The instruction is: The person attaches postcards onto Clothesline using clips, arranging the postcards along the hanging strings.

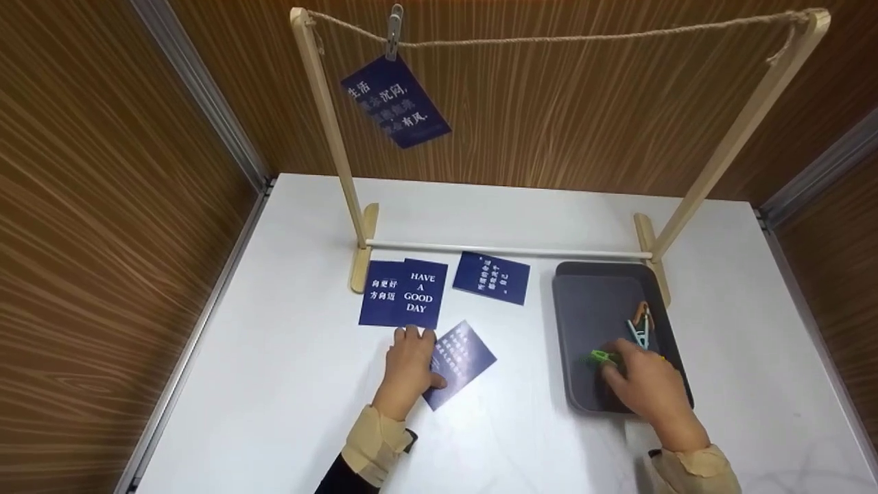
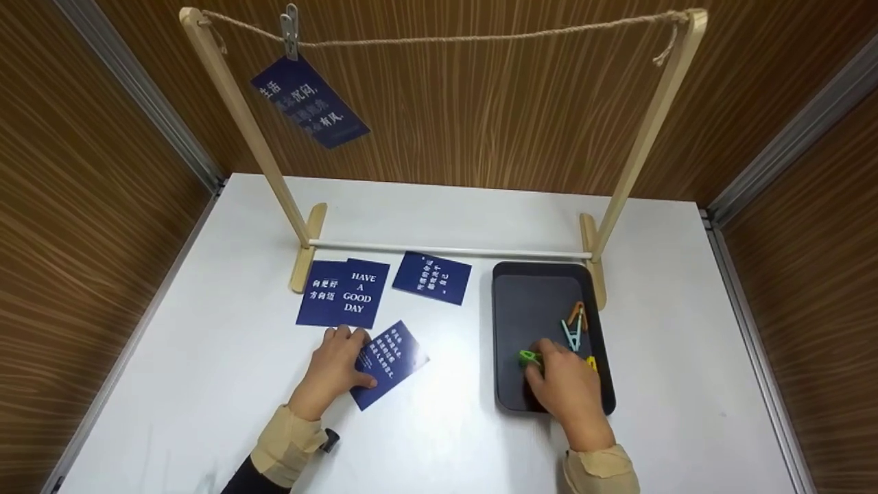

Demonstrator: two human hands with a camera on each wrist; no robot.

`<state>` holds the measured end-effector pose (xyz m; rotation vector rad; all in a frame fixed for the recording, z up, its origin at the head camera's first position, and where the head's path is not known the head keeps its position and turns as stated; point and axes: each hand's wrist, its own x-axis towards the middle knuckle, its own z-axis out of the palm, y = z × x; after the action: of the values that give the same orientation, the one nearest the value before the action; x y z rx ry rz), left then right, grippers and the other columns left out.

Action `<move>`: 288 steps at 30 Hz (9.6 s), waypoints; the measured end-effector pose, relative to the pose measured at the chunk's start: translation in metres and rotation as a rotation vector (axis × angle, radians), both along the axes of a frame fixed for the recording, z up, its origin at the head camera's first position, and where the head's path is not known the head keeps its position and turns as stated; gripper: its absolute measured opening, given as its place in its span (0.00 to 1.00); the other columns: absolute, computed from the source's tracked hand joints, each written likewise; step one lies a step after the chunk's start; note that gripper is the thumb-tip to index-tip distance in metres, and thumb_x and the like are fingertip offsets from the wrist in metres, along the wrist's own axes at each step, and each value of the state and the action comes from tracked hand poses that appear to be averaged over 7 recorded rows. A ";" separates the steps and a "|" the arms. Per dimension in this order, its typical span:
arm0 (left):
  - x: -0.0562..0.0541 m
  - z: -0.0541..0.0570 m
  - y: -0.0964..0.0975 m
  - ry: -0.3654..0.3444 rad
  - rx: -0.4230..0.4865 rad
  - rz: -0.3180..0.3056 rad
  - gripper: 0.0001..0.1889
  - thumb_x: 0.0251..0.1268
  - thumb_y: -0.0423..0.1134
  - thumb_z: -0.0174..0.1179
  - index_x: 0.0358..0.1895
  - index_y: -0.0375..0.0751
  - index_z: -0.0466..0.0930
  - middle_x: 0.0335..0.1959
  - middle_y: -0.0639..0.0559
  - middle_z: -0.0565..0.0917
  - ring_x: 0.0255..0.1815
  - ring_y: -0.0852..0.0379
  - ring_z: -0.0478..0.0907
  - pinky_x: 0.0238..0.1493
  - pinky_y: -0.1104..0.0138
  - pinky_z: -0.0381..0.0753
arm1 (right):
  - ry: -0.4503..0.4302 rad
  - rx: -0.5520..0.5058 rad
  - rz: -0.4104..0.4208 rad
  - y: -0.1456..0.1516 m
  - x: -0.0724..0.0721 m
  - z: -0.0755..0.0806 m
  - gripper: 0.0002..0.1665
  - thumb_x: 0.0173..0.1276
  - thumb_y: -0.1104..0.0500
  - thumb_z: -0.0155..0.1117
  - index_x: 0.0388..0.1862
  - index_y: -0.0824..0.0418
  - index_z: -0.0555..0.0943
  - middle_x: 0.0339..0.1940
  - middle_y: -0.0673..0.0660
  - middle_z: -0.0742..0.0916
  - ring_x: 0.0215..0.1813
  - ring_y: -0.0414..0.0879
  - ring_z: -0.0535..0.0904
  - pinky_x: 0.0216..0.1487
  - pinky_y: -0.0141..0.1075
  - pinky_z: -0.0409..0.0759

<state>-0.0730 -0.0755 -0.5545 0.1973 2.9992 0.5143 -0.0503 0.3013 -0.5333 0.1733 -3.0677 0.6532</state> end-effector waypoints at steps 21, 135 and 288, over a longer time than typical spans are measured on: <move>-0.001 0.060 -0.023 -0.260 0.582 -0.156 0.21 0.67 0.31 0.51 0.61 0.47 0.65 0.45 0.40 0.84 0.40 0.52 0.81 0.41 0.58 0.82 | 0.170 -0.257 0.166 0.004 -0.031 0.070 0.17 0.64 0.60 0.73 0.51 0.59 0.82 0.38 0.53 0.90 0.33 0.38 0.85 0.31 0.30 0.82; -0.189 0.203 0.025 -0.117 1.638 0.238 0.12 0.77 0.35 0.51 0.58 0.40 0.68 0.45 0.48 0.79 0.42 0.55 0.82 0.62 0.50 0.75 | 0.487 -0.116 0.223 -0.191 -0.255 0.312 0.35 0.71 0.36 0.59 0.73 0.45 0.70 0.66 0.47 0.80 0.65 0.44 0.70 0.70 0.36 0.58; -0.126 0.188 0.071 -0.278 1.299 -0.046 0.15 0.75 0.37 0.57 0.58 0.34 0.74 0.40 0.47 0.82 0.35 0.59 0.78 0.49 0.63 0.84 | -0.112 -0.725 0.235 -0.042 -0.165 0.301 0.20 0.64 0.63 0.72 0.54 0.65 0.80 0.41 0.56 0.88 0.41 0.45 0.86 0.43 0.30 0.84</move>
<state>-0.1986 -0.0048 -0.3662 0.2261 1.9340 2.1300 -0.2158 0.2596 -0.2322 0.4943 -2.6915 1.7653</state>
